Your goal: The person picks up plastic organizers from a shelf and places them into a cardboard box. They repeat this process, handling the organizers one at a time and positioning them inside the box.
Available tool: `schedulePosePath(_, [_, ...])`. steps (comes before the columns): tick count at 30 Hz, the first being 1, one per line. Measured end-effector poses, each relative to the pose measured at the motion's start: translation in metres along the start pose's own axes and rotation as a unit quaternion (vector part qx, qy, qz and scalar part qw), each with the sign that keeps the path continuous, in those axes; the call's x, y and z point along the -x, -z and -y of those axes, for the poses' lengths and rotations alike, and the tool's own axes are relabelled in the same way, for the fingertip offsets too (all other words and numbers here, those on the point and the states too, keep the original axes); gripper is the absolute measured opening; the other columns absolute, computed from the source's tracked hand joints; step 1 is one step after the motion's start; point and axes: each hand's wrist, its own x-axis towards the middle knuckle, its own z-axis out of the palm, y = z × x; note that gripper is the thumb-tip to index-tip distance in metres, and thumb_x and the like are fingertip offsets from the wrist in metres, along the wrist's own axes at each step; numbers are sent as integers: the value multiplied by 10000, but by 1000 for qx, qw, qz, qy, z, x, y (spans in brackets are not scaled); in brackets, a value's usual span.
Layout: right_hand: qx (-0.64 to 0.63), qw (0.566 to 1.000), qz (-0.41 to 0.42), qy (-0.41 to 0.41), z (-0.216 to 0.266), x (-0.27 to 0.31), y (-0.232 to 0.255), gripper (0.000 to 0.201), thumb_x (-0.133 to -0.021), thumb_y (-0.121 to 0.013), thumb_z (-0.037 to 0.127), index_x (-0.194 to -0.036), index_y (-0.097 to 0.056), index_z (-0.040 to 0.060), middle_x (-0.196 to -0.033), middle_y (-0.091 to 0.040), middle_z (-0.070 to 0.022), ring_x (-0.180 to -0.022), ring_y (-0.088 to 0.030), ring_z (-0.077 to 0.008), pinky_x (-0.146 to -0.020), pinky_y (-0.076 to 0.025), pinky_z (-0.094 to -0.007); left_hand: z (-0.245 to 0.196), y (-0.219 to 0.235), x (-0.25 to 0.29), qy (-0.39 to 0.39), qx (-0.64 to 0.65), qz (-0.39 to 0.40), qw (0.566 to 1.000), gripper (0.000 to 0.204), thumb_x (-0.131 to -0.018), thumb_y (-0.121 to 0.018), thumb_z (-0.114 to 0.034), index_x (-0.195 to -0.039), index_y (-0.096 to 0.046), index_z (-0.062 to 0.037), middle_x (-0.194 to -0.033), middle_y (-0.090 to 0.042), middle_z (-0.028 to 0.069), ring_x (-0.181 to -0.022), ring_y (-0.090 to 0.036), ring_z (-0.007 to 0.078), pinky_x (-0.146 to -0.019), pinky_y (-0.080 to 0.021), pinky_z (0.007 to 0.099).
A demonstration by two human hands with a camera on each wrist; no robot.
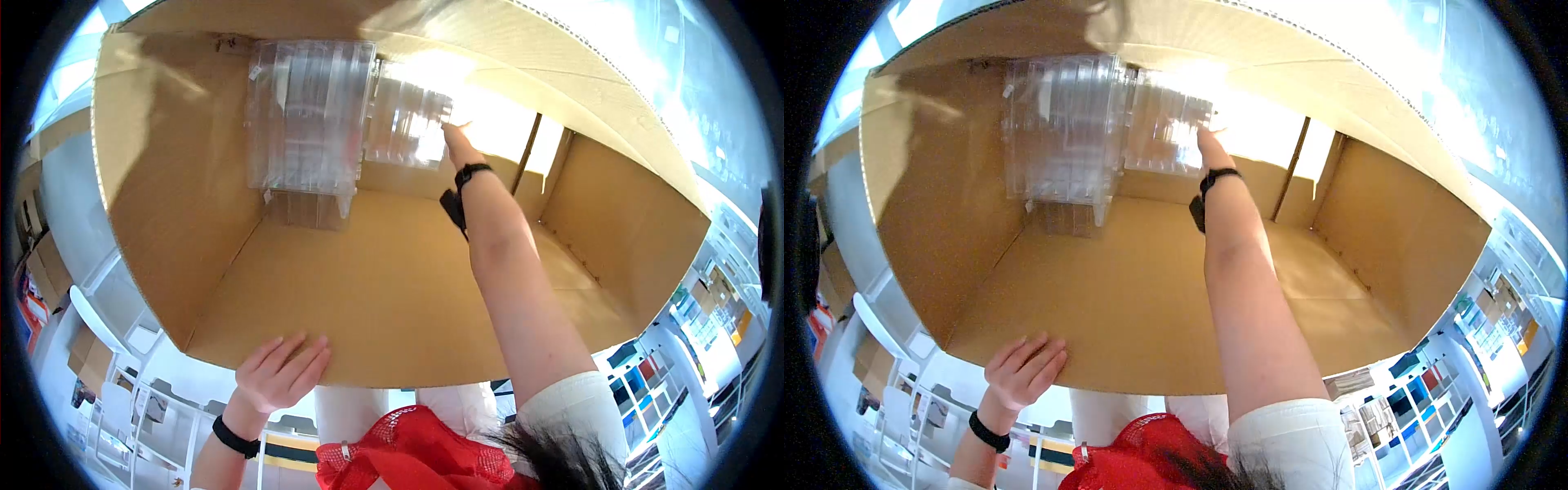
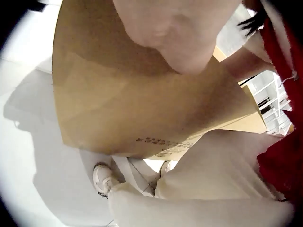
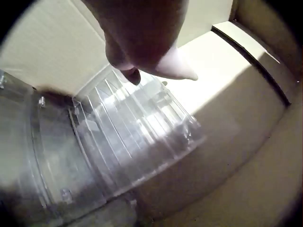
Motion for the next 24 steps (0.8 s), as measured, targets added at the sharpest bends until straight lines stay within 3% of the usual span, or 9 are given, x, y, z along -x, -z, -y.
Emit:
schedulePosePath(4, [133, 979, 142, -58, 25, -18, -2, 783, -765, -507, 137, -1350, 3, 34, -1337, -210, -265, -1234, -227, -364, -983, -244, -441, -4, -7, 9, 8, 2, 20, 1000, 83, -718, -610, -193, -800, -605, -206, -903, -634, -73, -793, -597, 103, -727, -437, 213])
schedulePosePath(10, [57, 962, 159, 214, -17, -46, 14, 711, -702, -603, 34, -1290, -206, -10, -1208, -397, -225, -1104, -413, -309, -899, -380, -371, -10, 0, -2, 35, 38, 22, 998, 180, -663, -620, -113, -840, -618, -147, -898, -634, -24, -819, -594, 140, -715, -461, 278])
schedulePosePath(13, [208, 917, 120, 317, -8, 35, 53, 660, -693, -638, 60, -1237, -276, -28, -1154, -462, -181, -1049, -462, -304, -881, -404, -378, -14, 9, -12, 69, 69, 22, 995, 204, -652, -586, -68, -851, -616, -99, -905, -631, 8, -826, -590, 175, -738, -459, 321])
schedulePosePath(15, [281, 905, 225, 228, 43, 139, 124, 821, -721, -623, 166, -1336, -102, 10, -1342, -226, -227, -1230, -268, -325, -999, -267, -377, -20, 15, -15, 90, 71, 17, 993, 212, -661, -574, -56, -865, -614, -97, -898, -629, 15, -829, -586, 183, -754, -453, 325])
schedulePosePath(16, [385, 832, 199, 346, 25, 136, 138, 794, -732, -604, 179, -1334, -115, 13, -1378, -111, -218, -1252, -218, -327, -1011, -246, -371, -23, 17, -16, 102, 72, 12, 992, 216, -666, -569, -50, -873, -612, -96, -894, -627, 19, -830, -584, 187, -762, -451, 326])
schedulePosePath(17, [325, 718, 96, 608, 23, 147, 160, 781, -732, -599, 167, -1331, -123, 13, -1382, -98, -214, -1248, -228, -330, -1004, -261, -368, -24, 18, -12, 134, 96, 49, 985, 187, -715, -544, -56, -888, -605, -93, -913, -619, 25, -884, -562, 197, -816, -418, 356])
schedulePosePath(19, [357, 633, 99, 680, 51, 204, 217, 745, -736, -593, 153, -1324, -155, 18, -1386, -90, -205, -1239, -246, -339, -990, -288, -362, -18, 11, -2, 155, 61, 116, 979, 216, -737, -545, -96, -950, -580, -87, -988, -591, 43, -937, -536, 204, -848, -392, 372])
schedulePosePath(22, [349, 807, 255, 402, 109, 314, 313, 659, -765, -565, 156, -1315, -220, 46, -1391, -99, -184, -1232, -258, -347, -971, -313, -361, -42, 28, -15, 232, -40, 195, 952, 307, -750, -552, -157, -1047, -529, -79, -1104, -528, 78, -1004, -499, 226, -891, -352, 399])
schedulePosePath(24, [357, 816, 226, 394, 121, 356, 370, 550, -790, -533, 155, -1282, -310, 52, -1389, -126, -172, -1218, -283, -344, -952, -334, -362, -64, 49, -37, 255, -16, 200, 946, 374, -751, -559, -186, -1101, -492, -73, -1154, -490, 99, -1028, -483, 248, -901, -343, 409])
